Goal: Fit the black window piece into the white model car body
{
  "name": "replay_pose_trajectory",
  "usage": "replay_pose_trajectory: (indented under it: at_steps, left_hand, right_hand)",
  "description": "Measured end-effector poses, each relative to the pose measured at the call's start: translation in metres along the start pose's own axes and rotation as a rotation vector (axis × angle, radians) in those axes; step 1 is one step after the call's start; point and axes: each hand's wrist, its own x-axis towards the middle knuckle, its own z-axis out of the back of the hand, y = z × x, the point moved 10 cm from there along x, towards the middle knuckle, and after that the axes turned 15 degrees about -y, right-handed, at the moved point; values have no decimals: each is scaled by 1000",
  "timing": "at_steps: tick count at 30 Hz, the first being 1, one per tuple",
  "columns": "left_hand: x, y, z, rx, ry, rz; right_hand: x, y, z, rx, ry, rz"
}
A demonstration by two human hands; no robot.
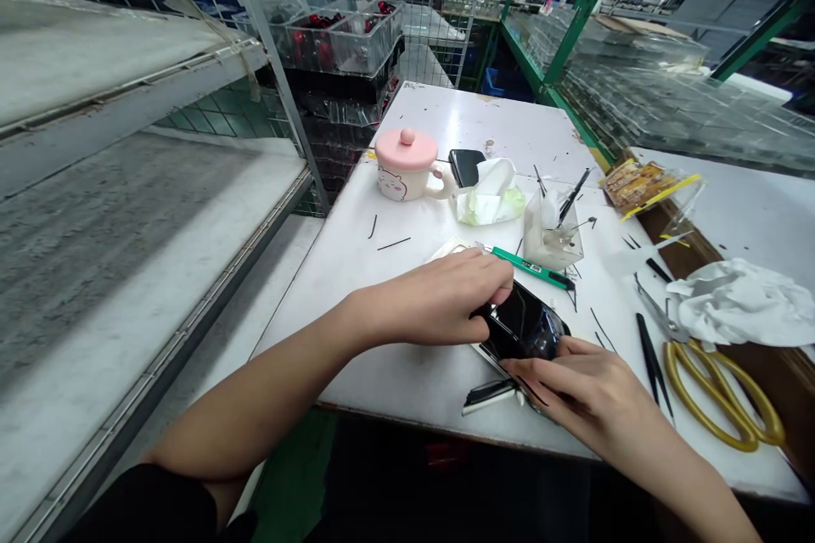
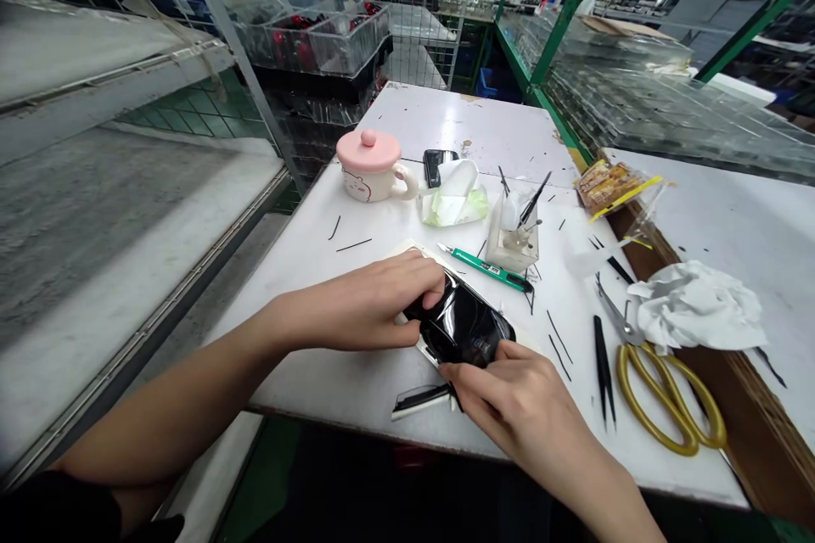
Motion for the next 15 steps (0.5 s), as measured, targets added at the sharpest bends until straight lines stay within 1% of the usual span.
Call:
replay_pose_trajectory:
  at_steps: [3, 9, 15]
  left_hand:
    - [0, 1, -1, -4, 0, 3]
    - [0, 5, 1, 24, 7, 28]
    - [-1, 6, -2, 52, 12, 30]
  right_hand:
    - [4, 2, -4, -80, 53, 84]
    - [13, 3, -7, -222, 98, 150]
    - [12, 3, -11, -331, 124, 193]
